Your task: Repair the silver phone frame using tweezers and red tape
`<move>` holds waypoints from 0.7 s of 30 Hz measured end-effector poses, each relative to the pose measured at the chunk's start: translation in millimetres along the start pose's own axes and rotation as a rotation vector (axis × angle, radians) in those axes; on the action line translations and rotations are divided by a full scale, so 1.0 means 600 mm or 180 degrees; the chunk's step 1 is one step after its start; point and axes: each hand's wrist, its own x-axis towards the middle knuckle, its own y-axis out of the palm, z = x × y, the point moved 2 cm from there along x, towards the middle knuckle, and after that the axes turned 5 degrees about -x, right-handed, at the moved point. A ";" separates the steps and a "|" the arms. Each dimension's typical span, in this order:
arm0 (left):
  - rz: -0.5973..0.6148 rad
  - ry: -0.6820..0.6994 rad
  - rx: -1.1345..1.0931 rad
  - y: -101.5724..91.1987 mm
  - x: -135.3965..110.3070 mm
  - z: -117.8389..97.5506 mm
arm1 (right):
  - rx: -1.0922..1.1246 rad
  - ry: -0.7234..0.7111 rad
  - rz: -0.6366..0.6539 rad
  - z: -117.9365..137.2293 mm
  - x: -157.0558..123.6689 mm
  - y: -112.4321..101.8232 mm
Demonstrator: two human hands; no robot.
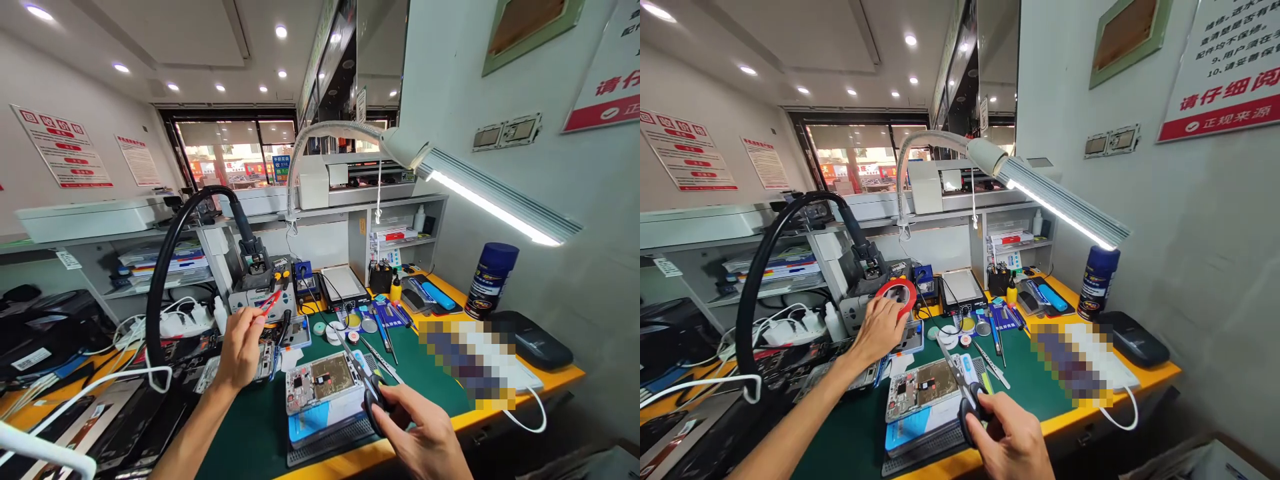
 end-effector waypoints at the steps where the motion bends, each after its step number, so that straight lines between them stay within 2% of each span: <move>1: 0.0077 0.0097 0.0168 0.011 0.010 0.007 | 0.0012 -0.0004 0.0003 0.001 0.000 -0.001; 5: 0.0519 0.0435 0.0745 0.070 0.045 0.035 | 0.0049 -0.0020 -0.0025 0.002 -0.002 -0.010; 10: 0.0897 0.0653 0.1157 0.127 0.062 0.066 | 0.0074 -0.0009 -0.0052 0.001 -0.004 -0.022; 15: 0.1049 0.0691 0.1431 0.152 0.067 0.081 | 0.0107 0.0004 0.0013 0.003 0.000 -0.022; 21: 0.1186 0.0643 0.1765 0.172 0.076 0.071 | 0.0202 -0.0054 0.0077 0.007 0.003 -0.018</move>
